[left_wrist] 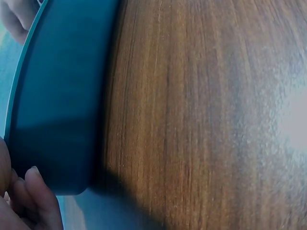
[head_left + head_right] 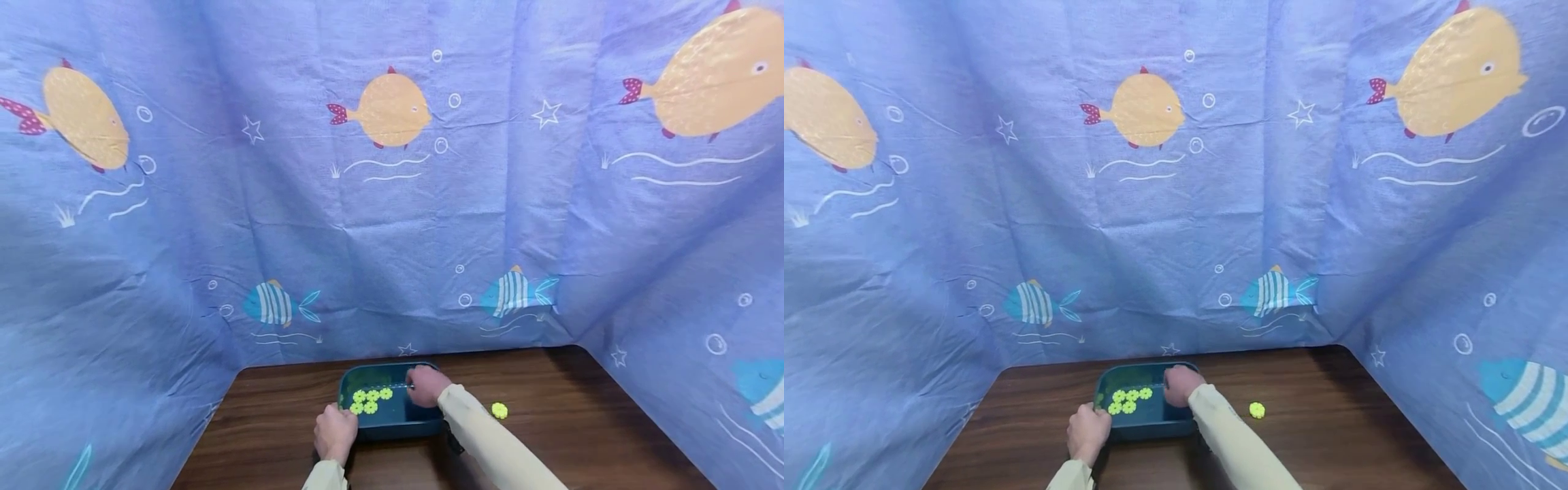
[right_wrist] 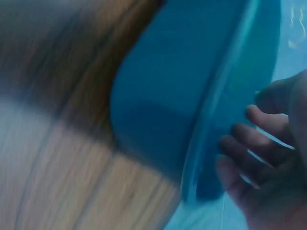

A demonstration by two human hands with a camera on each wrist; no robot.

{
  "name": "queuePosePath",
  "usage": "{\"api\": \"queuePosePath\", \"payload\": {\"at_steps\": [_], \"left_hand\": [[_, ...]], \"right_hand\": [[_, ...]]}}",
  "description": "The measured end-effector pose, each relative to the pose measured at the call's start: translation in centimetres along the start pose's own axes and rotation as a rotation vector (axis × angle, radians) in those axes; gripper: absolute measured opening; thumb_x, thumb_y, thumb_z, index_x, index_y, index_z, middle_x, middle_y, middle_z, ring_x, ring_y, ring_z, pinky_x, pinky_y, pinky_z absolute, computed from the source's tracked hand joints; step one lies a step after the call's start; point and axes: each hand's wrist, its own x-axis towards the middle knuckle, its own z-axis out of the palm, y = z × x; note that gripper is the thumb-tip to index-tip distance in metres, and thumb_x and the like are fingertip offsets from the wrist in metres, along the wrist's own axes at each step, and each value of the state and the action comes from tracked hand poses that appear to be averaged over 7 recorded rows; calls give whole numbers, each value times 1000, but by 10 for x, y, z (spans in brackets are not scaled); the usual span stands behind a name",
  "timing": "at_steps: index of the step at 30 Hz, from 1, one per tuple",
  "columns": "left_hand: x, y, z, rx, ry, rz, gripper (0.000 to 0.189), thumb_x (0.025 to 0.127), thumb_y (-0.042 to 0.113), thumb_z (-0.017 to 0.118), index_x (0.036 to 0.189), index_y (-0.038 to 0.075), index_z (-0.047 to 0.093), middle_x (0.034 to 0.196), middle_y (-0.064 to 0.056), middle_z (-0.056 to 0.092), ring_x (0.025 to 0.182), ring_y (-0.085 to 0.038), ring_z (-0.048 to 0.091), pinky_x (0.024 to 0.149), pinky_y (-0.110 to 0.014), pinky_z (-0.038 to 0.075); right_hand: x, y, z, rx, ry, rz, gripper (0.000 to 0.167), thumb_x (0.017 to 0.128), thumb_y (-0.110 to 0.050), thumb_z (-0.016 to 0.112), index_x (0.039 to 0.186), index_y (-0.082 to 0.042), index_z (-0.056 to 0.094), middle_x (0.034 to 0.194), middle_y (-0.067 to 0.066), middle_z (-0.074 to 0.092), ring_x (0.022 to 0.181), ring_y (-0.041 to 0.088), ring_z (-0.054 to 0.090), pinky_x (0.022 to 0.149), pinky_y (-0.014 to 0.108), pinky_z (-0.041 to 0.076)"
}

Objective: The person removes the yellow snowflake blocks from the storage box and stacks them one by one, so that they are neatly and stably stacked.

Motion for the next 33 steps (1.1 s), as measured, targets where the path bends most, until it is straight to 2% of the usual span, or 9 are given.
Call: {"api": "queuePosePath", "payload": {"at_steps": [4, 10, 15, 20, 24, 28, 31, 33], "left_hand": [[-1, 1, 1, 6, -5, 12, 16, 87, 9, 56, 87, -3, 68, 86, -24, 69, 76, -35, 66, 64, -52, 51], [-5, 1, 4, 11, 5, 24, 18, 86, 10, 59, 90, -5, 69, 88, -25, 70, 77, -37, 67, 66, -54, 52], [-7, 0, 6, 4, 37, 42, 18, 83, 11, 59, 87, -3, 69, 88, -27, 70, 78, -42, 67, 65, -55, 51], [-7, -1, 8, -4, 46, 39, 15, 82, 11, 59, 83, -2, 68, 87, -26, 70, 76, -41, 67, 63, -54, 51], [-5, -2, 7, 0, 36, 26, 15, 84, 11, 59, 83, -1, 68, 87, -25, 70, 76, -39, 66, 63, -53, 51], [-2, -2, 5, 1, 15, 13, 14, 85, 10, 58, 83, -1, 67, 86, -24, 70, 75, -36, 66, 63, -52, 51], [-1, -2, 4, -6, 9, 6, 14, 85, 9, 57, 80, -1, 66, 85, -23, 70, 73, -34, 65, 62, -52, 51], [0, -2, 3, -9, 6, 2, 14, 85, 9, 56, 78, 0, 65, 84, -22, 70, 72, -33, 65, 62, -51, 51]], "right_hand": [[0, -21, 10, -13, -81, -11, 30, 102, -21, 53, 119, -3, 71, 118, 13, 70, 114, 27, 65, 98, 41, 52], [-1, -43, 26, 53, -127, 72, 47, 107, -38, 42, 136, -7, 64, 140, 11, 62, 134, 31, 55, 111, 44, 42], [-1, -47, 38, 64, -157, 143, 54, 107, -49, 36, 136, -14, 65, 140, 6, 63, 136, 32, 53, 113, 50, 38], [-7, -45, 33, 41, -204, 202, 55, 106, -52, 38, 133, -15, 68, 137, 7, 65, 133, 33, 55, 112, 50, 38], [-10, -41, 24, -33, -201, 175, 49, 103, -50, 48, 126, -13, 71, 129, 7, 70, 124, 26, 62, 107, 43, 46], [-10, -35, 14, -57, -182, 154, 38, 97, -43, 62, 112, -11, 75, 109, 6, 75, 97, 18, 68, 92, 39, 55], [-6, -29, 11, -43, -155, 166, 28, 95, -35, 68, 101, -10, 76, 87, 3, 70, 74, 15, 60, 79, 36, 56], [-3, -26, 11, -27, -143, 176, 21, 94, -29, 69, 93, -10, 75, 75, 2, 63, 64, 15, 53, 70, 34, 53]]}}
